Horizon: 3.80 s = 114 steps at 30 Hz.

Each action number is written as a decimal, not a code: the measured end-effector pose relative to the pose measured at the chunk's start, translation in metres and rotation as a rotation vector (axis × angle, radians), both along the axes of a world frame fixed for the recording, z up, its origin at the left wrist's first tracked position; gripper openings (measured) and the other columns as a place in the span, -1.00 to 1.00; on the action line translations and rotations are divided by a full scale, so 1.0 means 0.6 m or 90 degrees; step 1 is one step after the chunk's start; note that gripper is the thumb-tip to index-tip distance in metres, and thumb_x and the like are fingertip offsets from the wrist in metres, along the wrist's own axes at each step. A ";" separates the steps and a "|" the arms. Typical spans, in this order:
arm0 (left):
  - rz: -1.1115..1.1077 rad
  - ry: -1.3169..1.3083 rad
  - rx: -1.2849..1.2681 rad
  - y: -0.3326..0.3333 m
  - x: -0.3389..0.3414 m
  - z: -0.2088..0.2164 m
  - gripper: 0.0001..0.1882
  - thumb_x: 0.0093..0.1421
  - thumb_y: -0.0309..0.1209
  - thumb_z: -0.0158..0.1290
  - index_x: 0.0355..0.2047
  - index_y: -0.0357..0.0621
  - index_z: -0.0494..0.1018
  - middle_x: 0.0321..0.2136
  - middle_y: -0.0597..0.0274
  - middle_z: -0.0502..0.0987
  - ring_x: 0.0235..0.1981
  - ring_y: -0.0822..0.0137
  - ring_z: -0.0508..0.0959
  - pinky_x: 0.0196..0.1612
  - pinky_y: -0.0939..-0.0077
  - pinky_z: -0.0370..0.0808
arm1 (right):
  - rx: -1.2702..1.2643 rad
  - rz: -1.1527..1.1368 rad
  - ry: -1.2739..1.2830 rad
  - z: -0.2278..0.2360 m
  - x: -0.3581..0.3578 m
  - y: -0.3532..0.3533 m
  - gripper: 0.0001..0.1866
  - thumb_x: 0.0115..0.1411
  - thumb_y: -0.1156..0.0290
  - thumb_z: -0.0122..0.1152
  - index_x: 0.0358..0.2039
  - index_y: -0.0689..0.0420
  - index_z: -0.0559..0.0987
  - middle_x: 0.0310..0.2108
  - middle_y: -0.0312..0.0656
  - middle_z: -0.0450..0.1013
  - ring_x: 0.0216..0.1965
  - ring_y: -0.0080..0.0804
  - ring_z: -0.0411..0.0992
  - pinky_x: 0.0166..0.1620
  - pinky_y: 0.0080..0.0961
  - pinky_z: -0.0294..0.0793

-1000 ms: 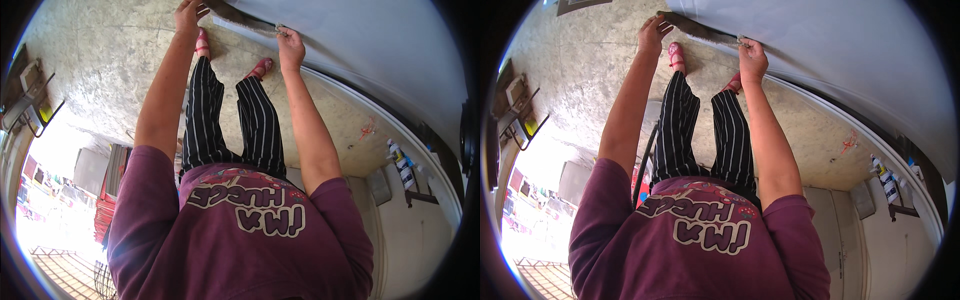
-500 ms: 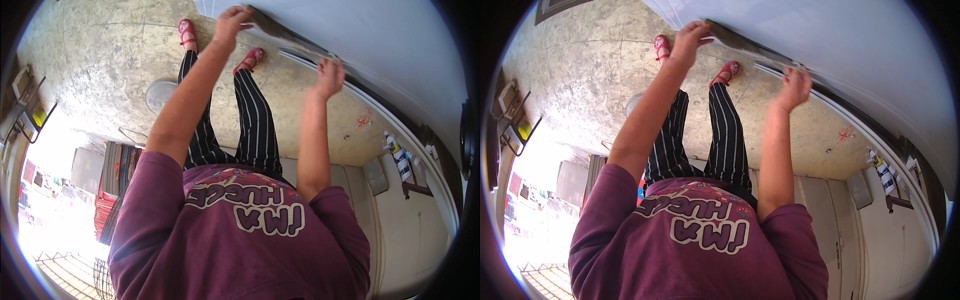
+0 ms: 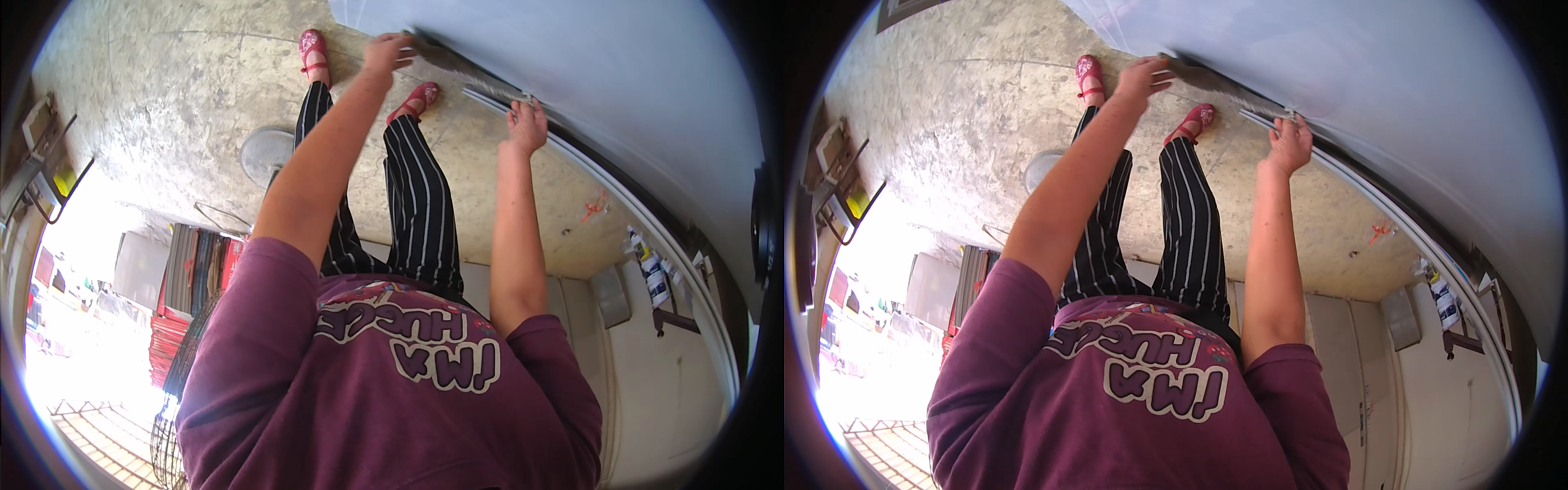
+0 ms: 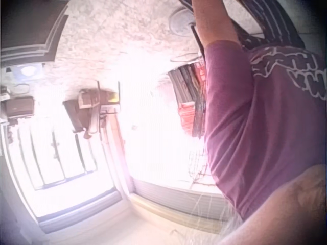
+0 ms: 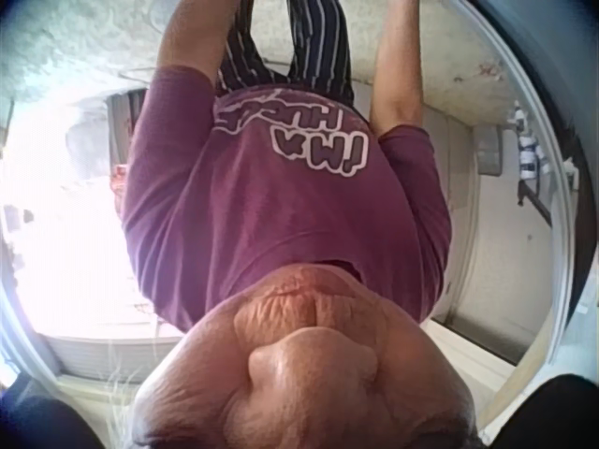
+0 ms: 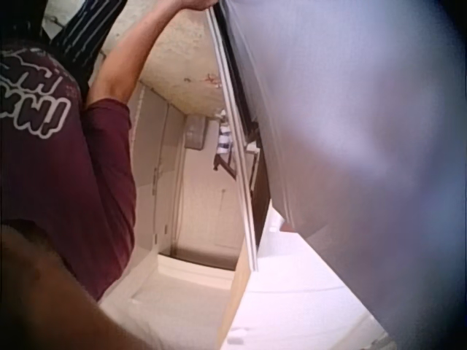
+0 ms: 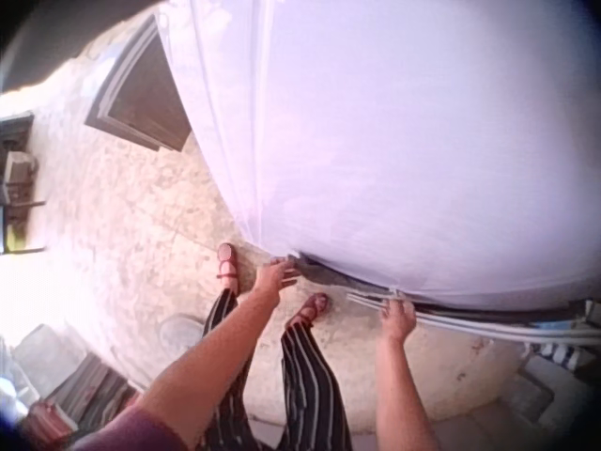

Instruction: The person wipes a large white tile with a cloth, inspects several smaller brown tiles from a stack, and rearranges them.

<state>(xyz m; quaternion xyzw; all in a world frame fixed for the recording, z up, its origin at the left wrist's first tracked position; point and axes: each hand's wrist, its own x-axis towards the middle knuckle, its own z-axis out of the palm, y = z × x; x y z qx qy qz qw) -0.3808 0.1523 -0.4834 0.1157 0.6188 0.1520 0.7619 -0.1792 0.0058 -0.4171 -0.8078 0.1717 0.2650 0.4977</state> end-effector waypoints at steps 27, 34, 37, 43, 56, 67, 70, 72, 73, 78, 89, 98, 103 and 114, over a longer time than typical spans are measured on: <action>-0.096 0.107 -0.070 -0.085 -0.071 -0.100 -0.87 0.07 -0.42 0.06 -0.36 -0.10 0.37 -0.42 0.27 0.49 -0.40 0.26 0.58 -0.41 0.46 0.48 | -0.144 0.068 0.065 -0.116 -0.042 -0.033 -0.58 -0.05 0.64 0.12 -0.10 0.20 0.46 -0.42 -0.26 0.42 -0.43 -0.50 0.41 -0.31 -0.52 0.48; -0.057 0.033 -0.055 -0.065 -0.044 -0.031 -0.88 0.10 -0.43 0.05 -0.35 -0.14 0.38 -0.41 0.26 0.49 -0.37 0.29 0.57 -0.37 0.49 0.47 | -0.069 -0.020 -0.017 -0.019 -0.007 -0.034 -0.60 -0.02 0.63 0.12 -0.09 0.19 0.45 -0.40 -0.31 0.41 -0.38 -0.54 0.38 -0.23 -0.46 0.44; -0.030 -0.011 -0.012 -0.026 -0.046 0.025 -0.87 0.10 -0.43 0.04 -0.35 -0.16 0.38 -0.41 0.25 0.50 -0.37 0.30 0.56 -0.34 0.49 0.47 | -0.026 -0.010 -0.026 0.028 -0.005 -0.015 -0.62 0.02 0.59 0.11 -0.08 0.23 0.43 -0.34 -0.28 0.42 -0.31 -0.52 0.39 -0.18 -0.47 0.43; 0.046 -0.119 0.106 0.073 -0.048 0.167 -0.86 0.09 -0.41 0.05 -0.35 -0.17 0.39 -0.42 0.25 0.50 -0.38 0.32 0.55 -0.33 0.51 0.47 | 0.064 0.014 -0.042 0.165 -0.031 0.069 -0.64 0.06 0.53 0.14 -0.08 0.25 0.41 -0.28 -0.24 0.40 -0.23 -0.47 0.38 -0.12 -0.48 0.43; 0.105 -0.277 0.394 0.228 -0.016 0.502 -0.93 0.14 -0.45 -0.01 -0.37 -0.16 0.42 -0.42 0.24 0.51 -0.37 0.32 0.51 -0.19 0.35 0.47 | 0.301 0.152 -0.268 0.476 -0.033 0.200 -0.71 0.10 0.51 0.14 -0.14 0.24 0.43 -0.34 -0.27 0.42 -0.31 -0.56 0.39 -0.21 -0.57 0.44; 0.066 -0.420 0.620 0.315 0.027 0.736 -0.91 0.17 -0.46 -0.08 -0.34 -0.16 0.40 -0.34 0.18 0.52 -0.27 0.27 0.51 -0.14 0.33 0.44 | 0.427 0.144 -0.462 0.658 -0.002 0.255 -0.75 0.11 0.56 0.09 -0.15 0.25 0.45 -0.36 -0.25 0.41 -0.31 -0.59 0.38 -0.23 -0.61 0.46; 0.072 -0.424 0.613 0.328 0.039 0.746 -0.91 0.17 -0.46 -0.08 -0.35 -0.17 0.41 -0.35 0.19 0.51 -0.28 0.27 0.51 -0.14 0.34 0.44 | 0.454 0.128 -0.456 0.674 0.000 0.262 -0.75 0.11 0.55 0.09 -0.15 0.25 0.45 -0.36 -0.25 0.41 -0.30 -0.58 0.38 -0.22 -0.61 0.46; 0.062 -0.430 0.614 0.329 0.045 0.759 -0.91 0.17 -0.46 -0.07 -0.36 -0.17 0.41 -0.37 0.21 0.51 -0.30 0.29 0.51 -0.15 0.36 0.43 | 0.439 0.108 -0.471 0.681 0.009 0.258 -0.74 0.11 0.55 0.09 -0.15 0.25 0.45 -0.34 -0.24 0.42 -0.30 -0.58 0.38 -0.22 -0.61 0.45; 0.051 -0.435 0.620 0.328 0.052 0.768 -0.92 0.16 -0.46 -0.06 -0.36 -0.17 0.41 -0.38 0.22 0.51 -0.31 0.31 0.51 -0.15 0.37 0.43 | 0.432 0.097 -0.478 0.683 0.016 0.254 -0.74 0.11 0.55 0.09 -0.14 0.25 0.45 -0.34 -0.24 0.42 -0.30 -0.57 0.38 -0.21 -0.61 0.45; 0.052 -0.420 0.599 0.303 0.103 0.776 -0.96 0.09 -0.47 0.04 -0.43 -0.15 0.45 -0.47 0.33 0.51 -0.40 0.51 0.48 -0.26 0.62 0.39 | 0.421 0.057 -0.497 0.684 0.063 0.219 -0.71 0.12 0.54 0.08 -0.11 0.25 0.43 -0.28 -0.19 0.44 -0.26 -0.51 0.40 -0.17 -0.56 0.44; -0.049 -0.305 0.485 0.214 0.075 0.704 -0.88 0.11 -0.41 0.02 -0.36 -0.17 0.42 -0.41 0.34 0.47 -0.33 0.47 0.47 -0.17 0.55 0.39 | 0.357 0.063 -0.435 0.652 0.060 0.178 -0.70 0.10 0.48 0.13 -0.12 0.19 0.44 -0.27 -0.27 0.43 -0.25 -0.57 0.38 -0.18 -0.59 0.41; 0.097 -0.158 0.278 0.121 -0.156 0.587 -0.87 0.14 -0.42 -0.05 -0.34 -0.22 0.37 -0.40 0.15 0.47 -0.37 0.29 0.52 -0.26 0.40 0.48 | 0.352 0.157 -0.171 0.600 -0.074 0.224 -0.83 0.08 0.50 0.16 -0.28 0.14 0.44 -0.35 -0.31 0.42 -0.36 -0.60 0.37 -0.28 -0.63 0.44; 0.189 -0.132 0.154 0.085 -0.277 0.545 -0.88 0.13 -0.45 -0.08 -0.34 -0.22 0.33 -0.42 0.09 0.45 -0.40 0.23 0.51 -0.32 0.40 0.49 | 0.302 0.223 -0.017 0.565 -0.163 0.207 -0.83 0.06 0.52 0.15 -0.30 0.13 0.42 -0.40 -0.34 0.40 -0.42 -0.63 0.35 -0.31 -0.63 0.43; 0.322 -0.241 -0.043 0.094 -0.402 0.518 -0.87 0.09 -0.46 -0.02 -0.34 -0.21 0.34 -0.48 0.17 0.46 -0.38 0.25 0.49 -0.26 0.38 0.48 | 0.194 0.305 0.053 0.597 -0.259 0.218 -0.73 0.10 0.45 0.10 -0.17 0.21 0.46 -0.40 -0.34 0.40 -0.49 -0.63 0.36 -0.35 -0.65 0.43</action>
